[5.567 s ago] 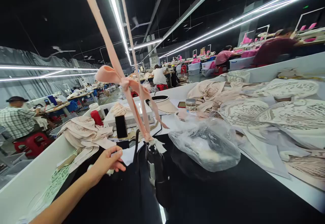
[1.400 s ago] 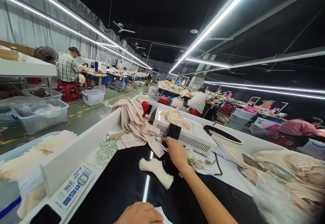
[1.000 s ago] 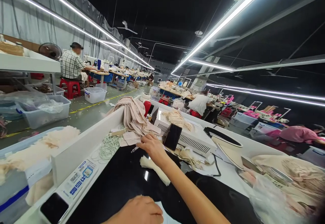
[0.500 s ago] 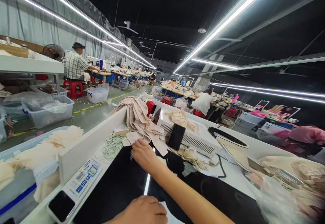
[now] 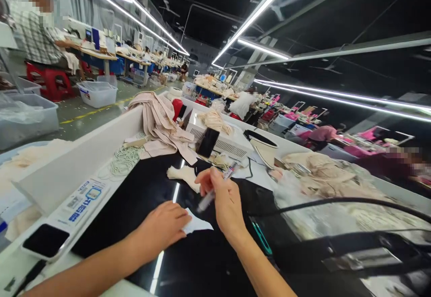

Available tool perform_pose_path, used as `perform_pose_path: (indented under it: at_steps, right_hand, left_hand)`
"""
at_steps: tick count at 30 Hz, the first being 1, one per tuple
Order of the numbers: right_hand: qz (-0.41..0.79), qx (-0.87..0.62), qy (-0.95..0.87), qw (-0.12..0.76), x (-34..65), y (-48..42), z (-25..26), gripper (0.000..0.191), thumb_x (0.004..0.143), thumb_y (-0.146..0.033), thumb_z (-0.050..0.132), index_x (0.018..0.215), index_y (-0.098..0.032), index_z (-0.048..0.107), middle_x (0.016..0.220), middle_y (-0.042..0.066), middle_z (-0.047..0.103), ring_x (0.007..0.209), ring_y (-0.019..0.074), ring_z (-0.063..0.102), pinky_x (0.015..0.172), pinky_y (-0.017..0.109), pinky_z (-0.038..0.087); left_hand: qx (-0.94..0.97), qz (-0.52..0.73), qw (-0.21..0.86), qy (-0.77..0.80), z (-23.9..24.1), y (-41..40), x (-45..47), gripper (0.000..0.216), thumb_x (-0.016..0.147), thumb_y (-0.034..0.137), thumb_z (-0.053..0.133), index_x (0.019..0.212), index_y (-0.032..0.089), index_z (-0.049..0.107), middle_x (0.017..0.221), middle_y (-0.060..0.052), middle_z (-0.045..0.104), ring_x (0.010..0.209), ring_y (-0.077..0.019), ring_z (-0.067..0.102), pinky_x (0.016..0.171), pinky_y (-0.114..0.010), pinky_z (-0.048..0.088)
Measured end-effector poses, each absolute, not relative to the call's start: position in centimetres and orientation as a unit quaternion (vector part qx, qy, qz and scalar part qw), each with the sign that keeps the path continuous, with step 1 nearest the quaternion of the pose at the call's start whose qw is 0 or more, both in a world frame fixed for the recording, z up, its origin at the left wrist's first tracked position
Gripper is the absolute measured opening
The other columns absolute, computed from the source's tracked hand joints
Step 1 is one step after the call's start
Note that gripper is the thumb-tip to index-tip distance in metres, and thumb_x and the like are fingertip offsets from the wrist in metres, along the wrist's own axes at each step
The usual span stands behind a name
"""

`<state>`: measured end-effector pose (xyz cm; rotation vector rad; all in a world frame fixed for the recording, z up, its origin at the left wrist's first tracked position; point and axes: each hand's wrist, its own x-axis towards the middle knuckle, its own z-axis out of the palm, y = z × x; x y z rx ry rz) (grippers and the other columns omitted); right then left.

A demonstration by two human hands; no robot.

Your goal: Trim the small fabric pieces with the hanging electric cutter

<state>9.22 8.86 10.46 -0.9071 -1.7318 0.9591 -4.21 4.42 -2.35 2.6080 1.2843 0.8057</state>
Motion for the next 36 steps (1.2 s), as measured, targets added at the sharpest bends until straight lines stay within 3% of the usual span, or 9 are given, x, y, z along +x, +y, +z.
perform_pose_path:
  at_steps: [3,9,13,17,20,28,36]
  right_hand:
    - [0.415,-0.42,-0.671,0.449,11.9,8.4,9.5,0.066,0.094,-0.066,0.038,0.059,-0.017,0.065,0.044,-0.004,0.036,0.044,0.0103,0.04,0.046,0.024,0.031]
    - [0.454,-0.478,-0.609,0.442,13.7,8.1,6.2,0.075,0.094,-0.071,0.032,0.056,-0.016,0.066,0.043,-0.002,0.039,0.041,0.0085,0.037,0.044,0.023,0.027]
    - [0.543,-0.48,-0.542,0.426,13.4,7.9,4.9,0.068,0.09,-0.073,0.042,0.072,-0.015,0.071,0.042,-0.003,0.044,0.042,0.01,0.047,0.049,0.023,0.039]
    - [0.595,-0.468,-0.52,0.395,14.0,7.8,4.1,0.048,0.076,-0.064,0.071,0.082,-0.017,0.068,0.062,0.0,0.061,0.055,0.0132,0.061,0.059,0.026,0.051]
    - [0.56,-0.472,-0.57,0.371,14.4,7.9,3.6,0.037,0.072,-0.051,0.08,0.076,-0.019,0.062,0.069,-0.002,0.061,0.057,0.0136,0.064,0.06,0.026,0.052]
    - [0.42,-0.498,-0.668,0.36,14.1,8.3,0.5,0.031,0.081,-0.042,0.066,0.066,-0.022,0.049,0.056,-0.004,0.051,0.052,0.0136,0.05,0.049,0.024,0.037]
    - [0.331,-0.505,-0.715,0.353,13.9,7.9,0.0,0.029,0.085,-0.037,0.061,0.064,-0.022,0.049,0.056,-0.004,0.046,0.051,0.0124,0.042,0.049,0.025,0.031]
  left_hand:
    - [0.851,0.263,0.104,0.442,-2.3,4.2,-4.3,0.045,0.083,0.021,0.078,0.122,0.018,0.056,0.118,-0.006,0.069,0.114,-0.0236,0.064,0.112,-0.045,0.041]
    - [0.843,0.246,0.136,0.46,-1.5,3.9,-4.7,0.051,0.082,0.023,0.079,0.125,0.02,0.051,0.121,-0.006,0.067,0.12,-0.0234,0.062,0.116,-0.05,0.036]
    - [0.83,0.241,0.174,0.472,-0.6,4.1,-4.9,0.047,0.082,0.021,0.078,0.12,0.023,0.051,0.122,-0.004,0.067,0.119,-0.0227,0.062,0.117,-0.054,0.033]
    - [0.815,0.239,0.23,0.475,-0.1,4.2,-5.1,0.052,0.082,0.019,0.078,0.124,0.024,0.047,0.125,-0.005,0.067,0.124,-0.0239,0.059,0.118,-0.061,0.027]
    - [0.808,0.243,0.246,0.476,-0.2,4.2,-5.1,0.06,0.082,0.019,0.078,0.13,0.024,0.042,0.127,-0.005,0.068,0.128,-0.0244,0.056,0.119,-0.062,0.025]
    - [0.809,0.255,0.238,0.473,-0.6,4.2,-5.1,0.063,0.082,0.023,0.079,0.133,0.025,0.042,0.128,-0.003,0.067,0.129,-0.0237,0.055,0.12,-0.061,0.022]
    - [0.816,0.266,0.2,0.473,-0.8,4.0,-5.1,0.058,0.086,0.027,0.074,0.135,0.024,0.043,0.132,-0.006,0.065,0.129,-0.0241,0.056,0.121,-0.06,0.021]
